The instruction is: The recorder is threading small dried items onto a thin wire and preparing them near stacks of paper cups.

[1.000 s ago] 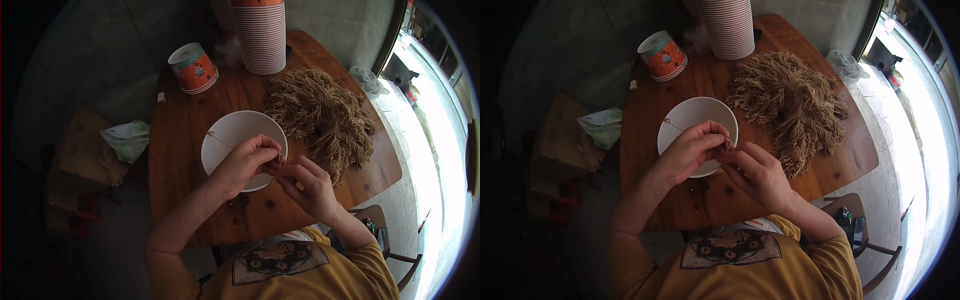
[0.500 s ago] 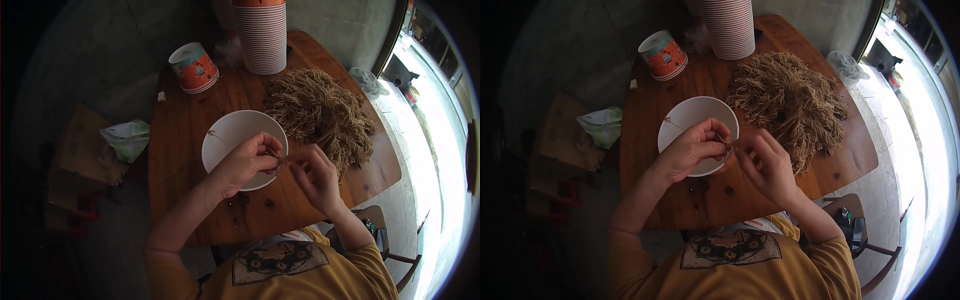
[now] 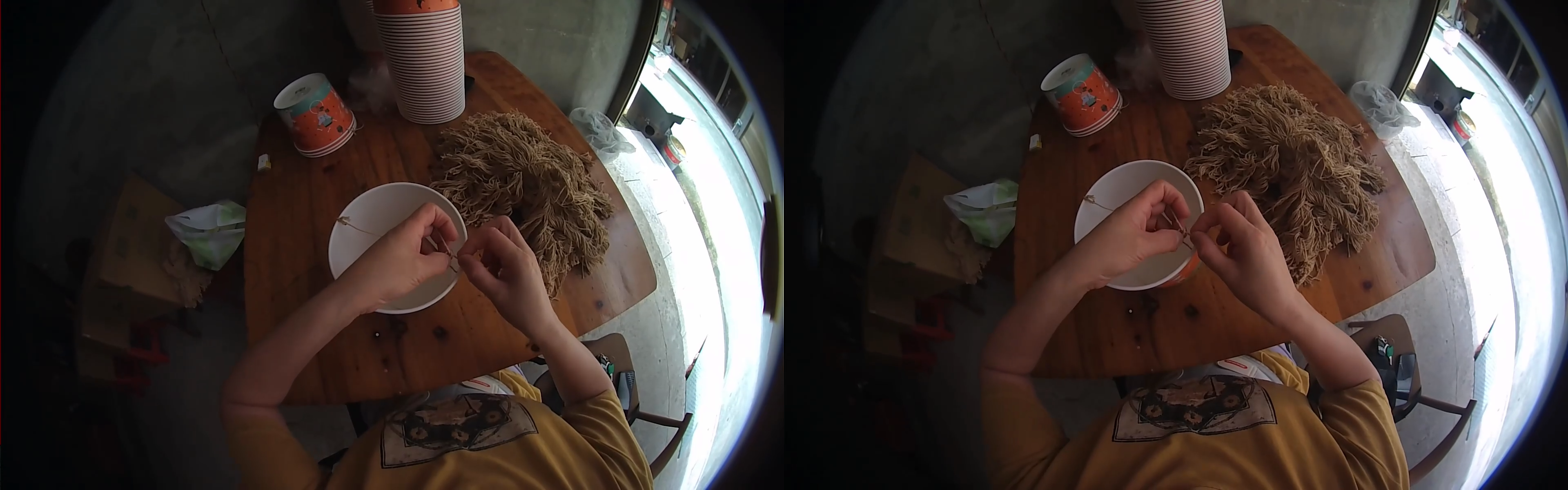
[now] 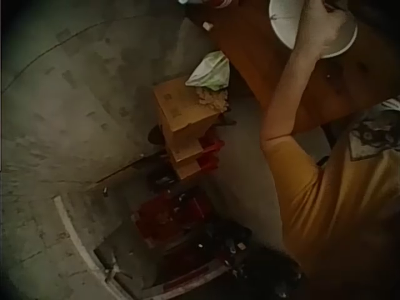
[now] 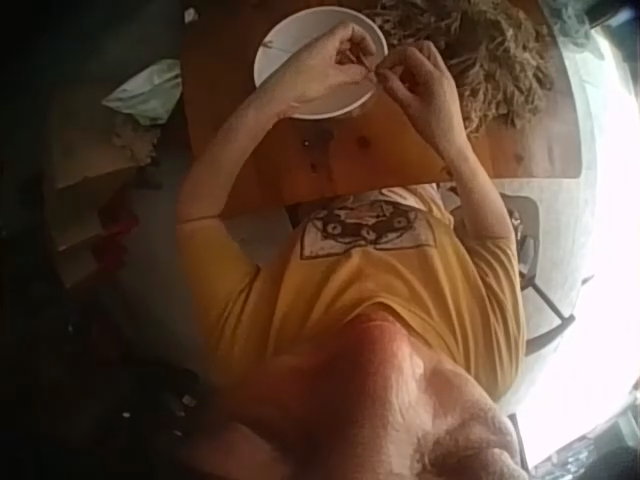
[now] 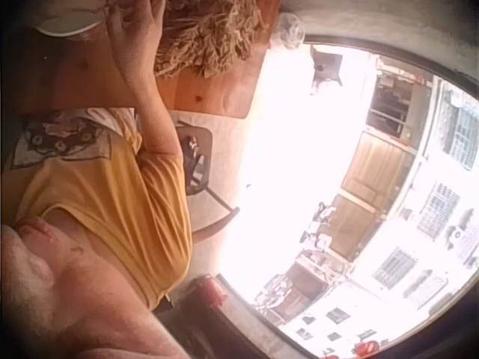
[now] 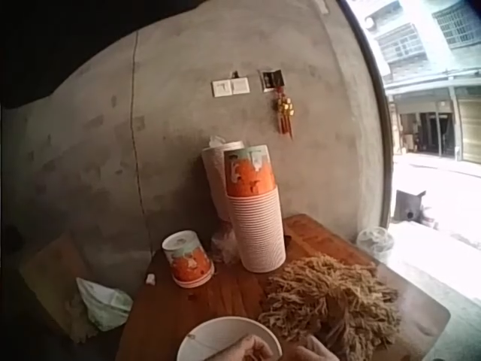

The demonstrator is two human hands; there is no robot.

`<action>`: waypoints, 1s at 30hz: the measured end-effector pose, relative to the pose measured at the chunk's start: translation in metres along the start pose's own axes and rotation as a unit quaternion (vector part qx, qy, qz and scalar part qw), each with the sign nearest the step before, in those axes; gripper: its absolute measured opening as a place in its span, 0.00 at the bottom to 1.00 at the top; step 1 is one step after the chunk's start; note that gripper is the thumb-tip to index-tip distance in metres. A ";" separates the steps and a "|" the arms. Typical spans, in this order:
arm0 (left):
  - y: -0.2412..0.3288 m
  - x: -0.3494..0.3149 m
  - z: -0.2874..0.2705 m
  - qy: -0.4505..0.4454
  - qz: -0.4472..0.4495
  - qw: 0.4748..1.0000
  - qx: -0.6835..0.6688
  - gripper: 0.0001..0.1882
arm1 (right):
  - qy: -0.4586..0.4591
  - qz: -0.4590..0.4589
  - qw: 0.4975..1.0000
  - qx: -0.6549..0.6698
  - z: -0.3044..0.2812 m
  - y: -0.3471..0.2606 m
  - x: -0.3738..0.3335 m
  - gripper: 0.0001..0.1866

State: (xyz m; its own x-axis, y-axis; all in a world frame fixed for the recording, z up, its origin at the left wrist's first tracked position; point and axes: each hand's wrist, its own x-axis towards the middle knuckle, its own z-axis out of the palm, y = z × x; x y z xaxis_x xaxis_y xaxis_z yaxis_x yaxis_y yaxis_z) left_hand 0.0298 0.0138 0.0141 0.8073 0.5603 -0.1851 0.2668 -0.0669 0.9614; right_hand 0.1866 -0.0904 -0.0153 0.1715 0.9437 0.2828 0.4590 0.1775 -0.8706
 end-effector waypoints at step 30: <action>0.009 -0.004 0.022 0.044 0.153 0.978 0.136 0.17 | 0.014 0.116 0.966 0.231 0.007 0.019 -0.014 0.07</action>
State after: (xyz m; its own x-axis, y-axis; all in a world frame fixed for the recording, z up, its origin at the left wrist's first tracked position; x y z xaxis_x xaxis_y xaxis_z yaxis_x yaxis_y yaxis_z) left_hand 0.0401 -0.0074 0.0187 0.8266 0.5473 0.1315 0.1606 -0.4531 0.8769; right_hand 0.1864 -0.0986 -0.0387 0.2501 0.9661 0.0643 -0.0315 0.0745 -0.9967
